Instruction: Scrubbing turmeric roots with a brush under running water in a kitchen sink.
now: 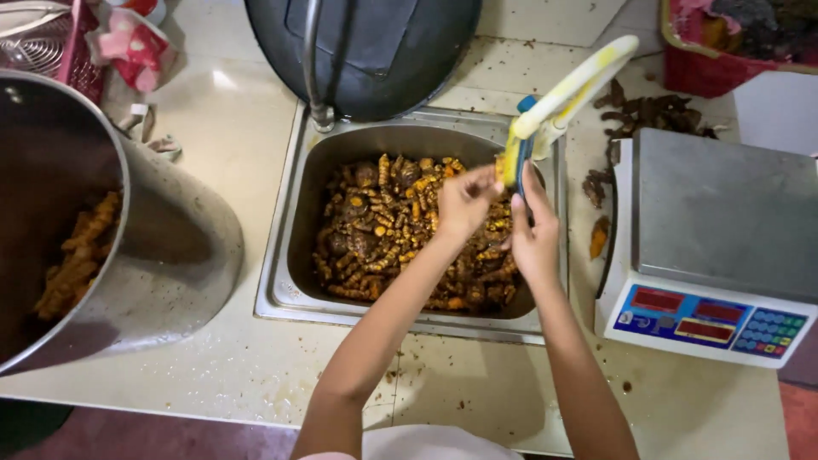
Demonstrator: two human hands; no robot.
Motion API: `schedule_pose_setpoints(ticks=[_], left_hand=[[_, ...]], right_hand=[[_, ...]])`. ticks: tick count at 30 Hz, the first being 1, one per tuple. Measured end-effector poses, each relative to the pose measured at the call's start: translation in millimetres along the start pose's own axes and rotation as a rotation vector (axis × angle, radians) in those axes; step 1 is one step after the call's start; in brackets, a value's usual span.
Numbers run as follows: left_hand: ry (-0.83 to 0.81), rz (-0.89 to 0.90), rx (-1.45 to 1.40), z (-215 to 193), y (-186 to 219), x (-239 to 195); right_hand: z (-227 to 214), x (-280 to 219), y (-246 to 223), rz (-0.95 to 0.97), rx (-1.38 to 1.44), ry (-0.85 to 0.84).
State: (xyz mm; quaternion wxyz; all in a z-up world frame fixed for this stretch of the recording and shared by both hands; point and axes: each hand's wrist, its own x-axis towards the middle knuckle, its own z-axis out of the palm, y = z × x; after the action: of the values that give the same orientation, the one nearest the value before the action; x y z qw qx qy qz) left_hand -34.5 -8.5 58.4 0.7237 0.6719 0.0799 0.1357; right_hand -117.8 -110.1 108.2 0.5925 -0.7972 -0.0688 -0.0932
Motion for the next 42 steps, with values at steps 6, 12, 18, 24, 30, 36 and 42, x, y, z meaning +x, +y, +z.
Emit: schedule_pose_setpoints(ticks=[6, 12, 18, 24, 30, 36, 42], left_hand=[[-0.069, 0.606, 0.732, -4, 32, 21], [-0.106, 1.031, 0.901, 6, -3, -27], [0.080, 1.150, 1.156, 8, -15, 21], [0.128, 1.171, 1.164, 15, -9, 18], [0.076, 1.015, 1.253, -3, -47, 29], [-0.126, 0.786, 1.440, -6, 18, 4], [0.015, 0.940, 1.341, 10, -11, 33]], right_hand=[[-2, -27, 43, 0.218, 0.231, 0.028], [-10, -11, 65, 0.318, 0.401, 0.220], [-8, -26, -14, 0.101, 0.054, 0.078], [-13, 4, 18, -0.076, -0.087, 0.093], [-9, -7, 11, -0.368, -0.476, -0.009], [-26, 16, 22, -0.353, -0.493, -0.026], [-32, -3, 17, -0.448, -0.569, 0.001]])
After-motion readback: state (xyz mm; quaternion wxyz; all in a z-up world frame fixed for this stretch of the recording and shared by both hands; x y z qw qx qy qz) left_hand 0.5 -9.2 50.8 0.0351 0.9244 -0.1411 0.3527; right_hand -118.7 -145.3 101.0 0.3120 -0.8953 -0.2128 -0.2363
